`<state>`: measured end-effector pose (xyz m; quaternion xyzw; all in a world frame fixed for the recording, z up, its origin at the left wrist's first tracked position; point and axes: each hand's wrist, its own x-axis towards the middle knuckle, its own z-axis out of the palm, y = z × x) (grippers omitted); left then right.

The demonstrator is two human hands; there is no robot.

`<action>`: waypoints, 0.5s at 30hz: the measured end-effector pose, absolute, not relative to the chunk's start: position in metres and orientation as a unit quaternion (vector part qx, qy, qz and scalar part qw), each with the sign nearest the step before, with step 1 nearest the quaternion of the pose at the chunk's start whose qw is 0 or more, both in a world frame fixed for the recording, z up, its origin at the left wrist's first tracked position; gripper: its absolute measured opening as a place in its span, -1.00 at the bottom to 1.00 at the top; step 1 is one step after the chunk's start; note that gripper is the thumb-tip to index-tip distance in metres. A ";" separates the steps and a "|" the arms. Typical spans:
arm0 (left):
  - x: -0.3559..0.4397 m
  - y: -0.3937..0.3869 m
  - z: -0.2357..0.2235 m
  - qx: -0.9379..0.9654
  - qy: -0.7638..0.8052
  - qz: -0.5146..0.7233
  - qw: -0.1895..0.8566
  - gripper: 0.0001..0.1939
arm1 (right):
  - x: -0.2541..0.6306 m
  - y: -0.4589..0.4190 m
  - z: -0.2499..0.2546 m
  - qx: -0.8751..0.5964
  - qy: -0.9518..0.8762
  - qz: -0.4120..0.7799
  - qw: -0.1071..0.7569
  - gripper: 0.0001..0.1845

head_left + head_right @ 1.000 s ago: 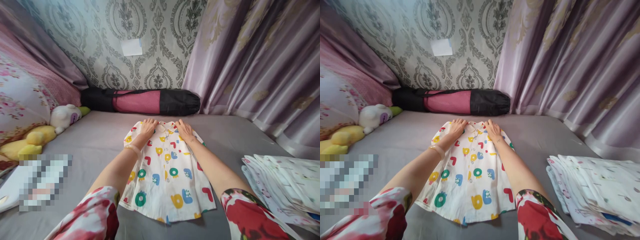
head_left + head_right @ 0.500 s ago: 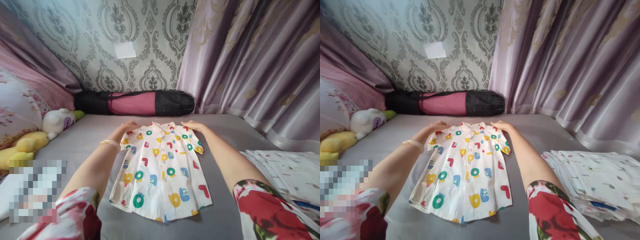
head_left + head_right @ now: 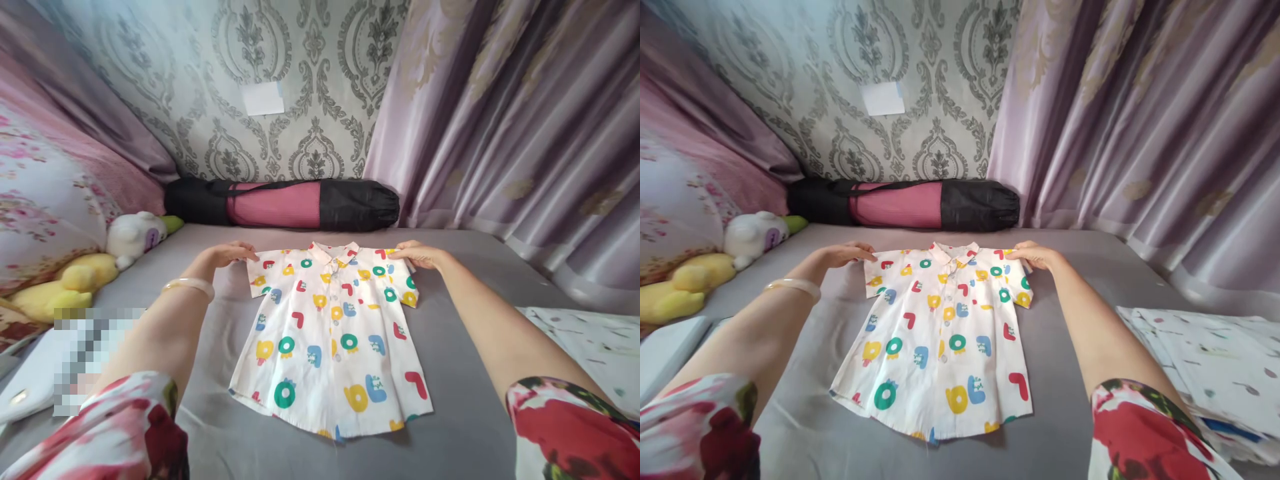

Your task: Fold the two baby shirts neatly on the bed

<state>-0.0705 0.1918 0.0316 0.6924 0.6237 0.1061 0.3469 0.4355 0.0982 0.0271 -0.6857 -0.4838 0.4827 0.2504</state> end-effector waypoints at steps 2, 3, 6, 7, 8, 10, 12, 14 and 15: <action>-0.072 0.189 0.031 0.672 0.605 0.104 0.414 -0.55 | 0.440 0.098 0.026 -0.694 -0.493 0.472 0.230 -0.68; -0.073 0.188 0.030 0.661 0.597 0.109 0.441 -0.53 | 0.444 0.098 0.025 -0.691 -0.498 0.482 0.208 -0.65; -0.076 0.190 0.023 0.650 0.592 0.139 0.456 -0.49 | 0.459 0.097 0.025 -0.676 -0.502 0.524 0.126 -0.53; -0.078 0.191 0.020 0.654 0.591 0.149 0.449 -0.49 | 0.464 0.096 0.025 -0.682 -0.504 0.518 0.111 -0.50; -0.079 0.193 0.017 0.660 0.587 0.159 0.440 -0.49 | 0.468 0.095 0.025 -0.694 -0.507 0.501 0.104 -0.49; -0.080 0.195 0.010 0.674 0.579 0.177 0.422 -0.50 | 0.473 0.092 0.024 -0.724 -0.514 0.448 0.104 -0.52; -0.081 0.197 0.004 0.685 0.580 0.177 0.404 -0.51 | 0.474 0.088 0.022 -0.749 -0.522 0.397 0.099 -0.58; -0.079 0.196 0.000 0.691 0.591 0.156 0.386 -0.53 | 0.471 0.085 0.021 -0.763 -0.528 0.365 0.084 -0.63; -0.078 0.196 -0.001 0.696 0.599 0.140 0.370 -0.55 | 0.470 0.084 0.021 -0.769 -0.530 0.351 0.073 -0.66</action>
